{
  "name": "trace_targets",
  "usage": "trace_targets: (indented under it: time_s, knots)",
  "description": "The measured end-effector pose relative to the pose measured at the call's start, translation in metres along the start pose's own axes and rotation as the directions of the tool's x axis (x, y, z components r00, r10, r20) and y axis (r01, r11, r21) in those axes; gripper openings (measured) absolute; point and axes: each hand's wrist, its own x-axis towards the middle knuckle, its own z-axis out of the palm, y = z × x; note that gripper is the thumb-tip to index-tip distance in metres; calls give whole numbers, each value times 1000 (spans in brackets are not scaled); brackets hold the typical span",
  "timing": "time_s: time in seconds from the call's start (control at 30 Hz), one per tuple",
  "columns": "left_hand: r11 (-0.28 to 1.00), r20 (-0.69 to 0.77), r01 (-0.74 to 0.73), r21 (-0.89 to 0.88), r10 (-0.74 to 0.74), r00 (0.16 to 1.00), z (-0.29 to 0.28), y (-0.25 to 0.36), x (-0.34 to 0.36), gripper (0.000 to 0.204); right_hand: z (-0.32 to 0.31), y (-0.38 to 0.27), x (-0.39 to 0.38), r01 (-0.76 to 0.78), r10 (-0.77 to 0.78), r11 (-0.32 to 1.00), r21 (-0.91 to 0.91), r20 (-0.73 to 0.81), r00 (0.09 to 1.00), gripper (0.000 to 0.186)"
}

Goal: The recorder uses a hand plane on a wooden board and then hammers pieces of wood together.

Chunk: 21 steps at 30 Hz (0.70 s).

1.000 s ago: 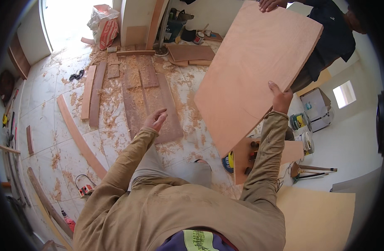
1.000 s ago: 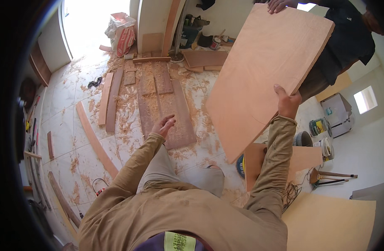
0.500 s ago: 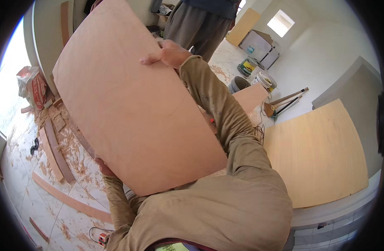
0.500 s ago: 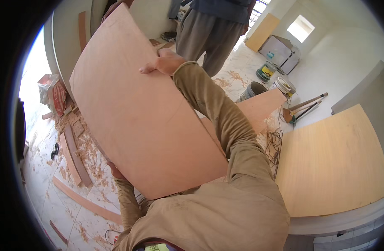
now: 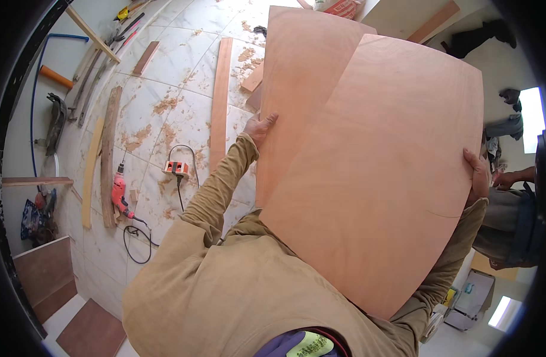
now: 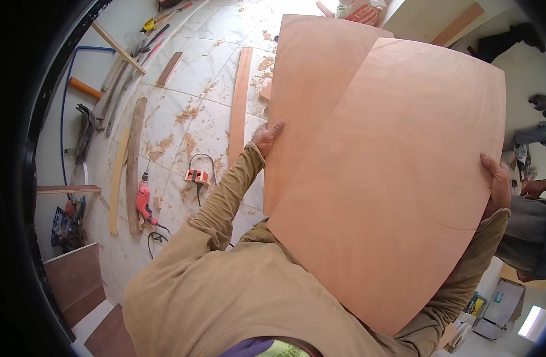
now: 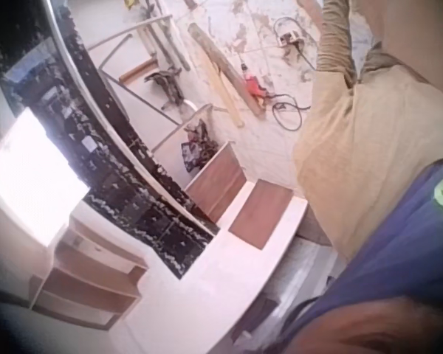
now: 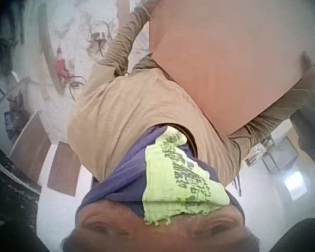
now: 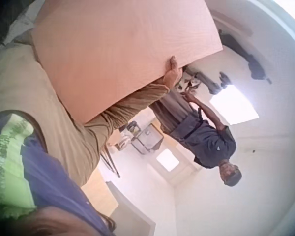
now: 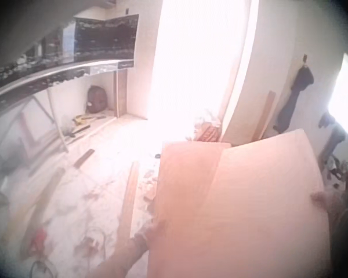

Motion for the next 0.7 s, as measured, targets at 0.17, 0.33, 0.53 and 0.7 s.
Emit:
trace_targets:
  time_s: [0.17, 0.33, 0.53, 0.7]
  knots:
    - [859, -203, -10, 512, 132, 970, -64, 65, 69, 53, -17, 7, -5, 150, -177, 960, -236, -97, 979, 41]
    - [948, -394, 116, 295, 10, 919, -123, 40, 132, 68, -6, 37, -27, 190, -276, 881, -433, -145, 950, 34]
    - [937, -416, 101, 336, 51, 908, -238, 40, 204, 87, 6, 74, -12, 159, -250, 867, -471, -135, 959, 33]
    - [906, -319, 361, 222, -282, 905, -292, 47, 236, 84, 12, 118, 36, 98, -194, 798, -595, -99, 976, 36]
